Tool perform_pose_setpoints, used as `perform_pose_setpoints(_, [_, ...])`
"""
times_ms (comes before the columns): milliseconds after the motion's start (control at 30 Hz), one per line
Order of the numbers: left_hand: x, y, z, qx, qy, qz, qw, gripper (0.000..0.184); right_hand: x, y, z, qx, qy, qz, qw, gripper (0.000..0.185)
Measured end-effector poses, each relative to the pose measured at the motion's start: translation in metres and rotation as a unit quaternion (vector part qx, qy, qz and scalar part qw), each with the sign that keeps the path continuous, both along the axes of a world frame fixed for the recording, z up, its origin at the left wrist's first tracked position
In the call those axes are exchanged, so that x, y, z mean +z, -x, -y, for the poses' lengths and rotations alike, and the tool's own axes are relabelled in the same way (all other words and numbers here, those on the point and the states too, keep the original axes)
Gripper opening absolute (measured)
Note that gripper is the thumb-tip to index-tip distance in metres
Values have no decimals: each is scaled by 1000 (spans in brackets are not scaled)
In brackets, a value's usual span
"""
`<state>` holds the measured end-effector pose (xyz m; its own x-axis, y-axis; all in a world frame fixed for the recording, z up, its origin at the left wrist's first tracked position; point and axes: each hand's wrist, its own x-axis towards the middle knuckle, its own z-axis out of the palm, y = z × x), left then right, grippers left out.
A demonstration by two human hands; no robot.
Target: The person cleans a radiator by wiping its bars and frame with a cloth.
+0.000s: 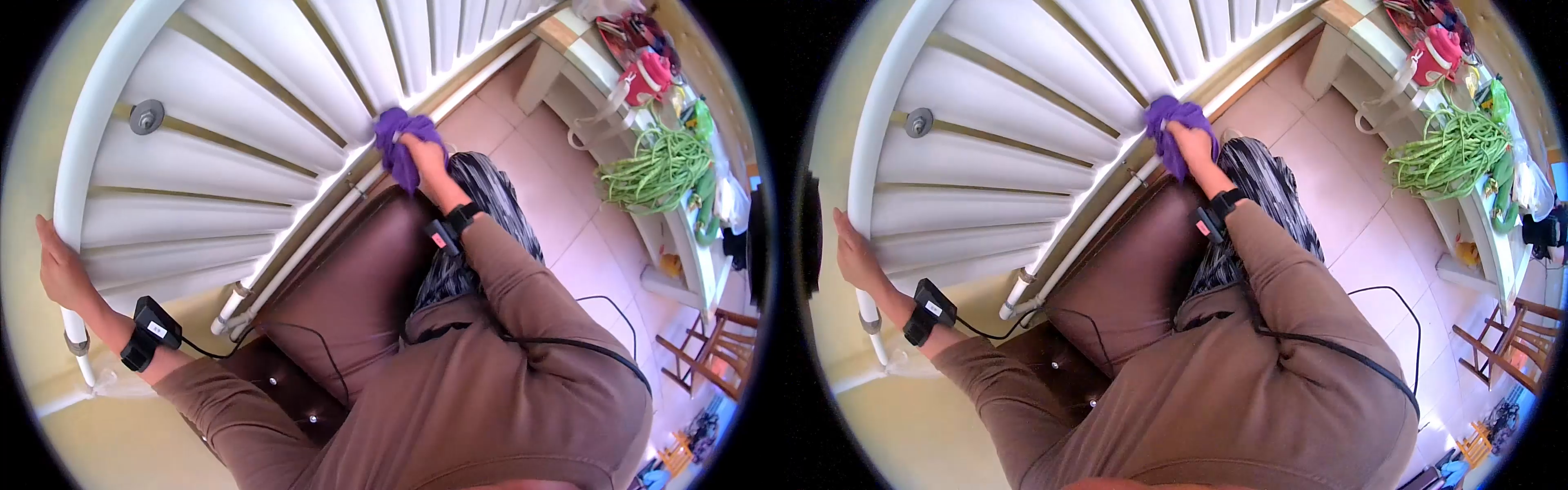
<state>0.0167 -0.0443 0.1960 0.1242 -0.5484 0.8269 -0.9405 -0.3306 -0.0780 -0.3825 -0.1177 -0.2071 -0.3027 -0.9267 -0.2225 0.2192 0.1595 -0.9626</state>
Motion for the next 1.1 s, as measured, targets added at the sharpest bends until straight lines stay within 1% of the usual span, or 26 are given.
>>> perform_pose_setpoints(33, [1, 3, 0, 5, -3, 0, 1000, 60, 15, 7, 7, -19, 106, -26, 994, 28])
perform_pose_setpoints(67, [5, 9, 0, 41, -19, -40, 998, 60, 28, 13, 17, -38, 210, -51, 976, 27])
perform_pose_setpoints(100, [7, 12, -1, 78, -35, -80, 993, 60, 58, 17, 25, -37, 252, -77, 964, 28])
perform_pose_setpoints(200, [8, 5, -1, 89, -44, -75, 992, 59, 153, 23, 46, -35, 375, -138, 916, 30])
perform_pose_setpoints(233, [7, 5, -1, 92, -47, -74, 992, 59, 182, 24, 49, 9, 403, -106, 909, 36])
perform_pose_setpoints(267, [5, 7, -2, 66, -22, -66, 995, 57, 207, 25, 52, 50, 429, -74, 899, 44])
perform_pose_setpoints(300, [4, 7, -2, 39, 6, -58, 998, 56, 231, 24, 59, 50, 428, -74, 900, 44])
perform_pose_setpoints(333, [4, -1, -3, 38, 3, -58, 998, 56, 246, 22, 65, 51, 437, -87, 894, 43])
perform_pose_setpoints(400, [9, -26, -4, 52, -6, -47, 998, 53, 254, 16, 76, 32, 457, -133, 879, 42])
perform_pose_setpoints(433, [8, -27, -5, 32, 5, -7, 999, 51, 253, 10, 82, 16, 463, -163, 871, 41])
perform_pose_setpoints(467, [8, -27, -5, 30, 1, -6, 1000, 51, 248, 5, 86, -5, 465, -195, 864, 40])
perform_pose_setpoints(533, [8, -6, -5, 43, 36, -79, 995, 53, 231, -6, 93, -54, 461, -265, 845, 39])
perform_pose_setpoints(567, [9, 9, -6, 45, 40, -155, 986, 54, 219, -12, 93, -78, 455, -303, 834, 38])
perform_pose_setpoints(600, [8, 4, -7, 44, 55, -143, 987, 55, 210, -15, 94, -97, 449, -327, 826, 38])
perform_pose_setpoints(667, [7, -16, -8, -16, 92, -106, 990, 56, 188, -19, 94, -119, 431, -366, 816, 36])
perform_pose_setpoints(700, [9, 0, -7, 24, 79, -142, 986, 57, 177, -19, 94, -128, 420, -383, 813, 36])
perform_pose_setpoints(733, [8, -2, -6, 10, 102, -176, 979, 57, 164, -18, 93, -133, 407, -396, 812, 35])
perform_pose_setpoints(933, [5, 19, -6, 8, 120, -192, 974, 56, 93, 1, 78, -118, 305, -463, 824, 31])
perform_pose_setpoints(1100, [6, 8, -7, 9, 80, -173, 982, 57, 42, 2, 60, -103, 238, -486, 834, 28])
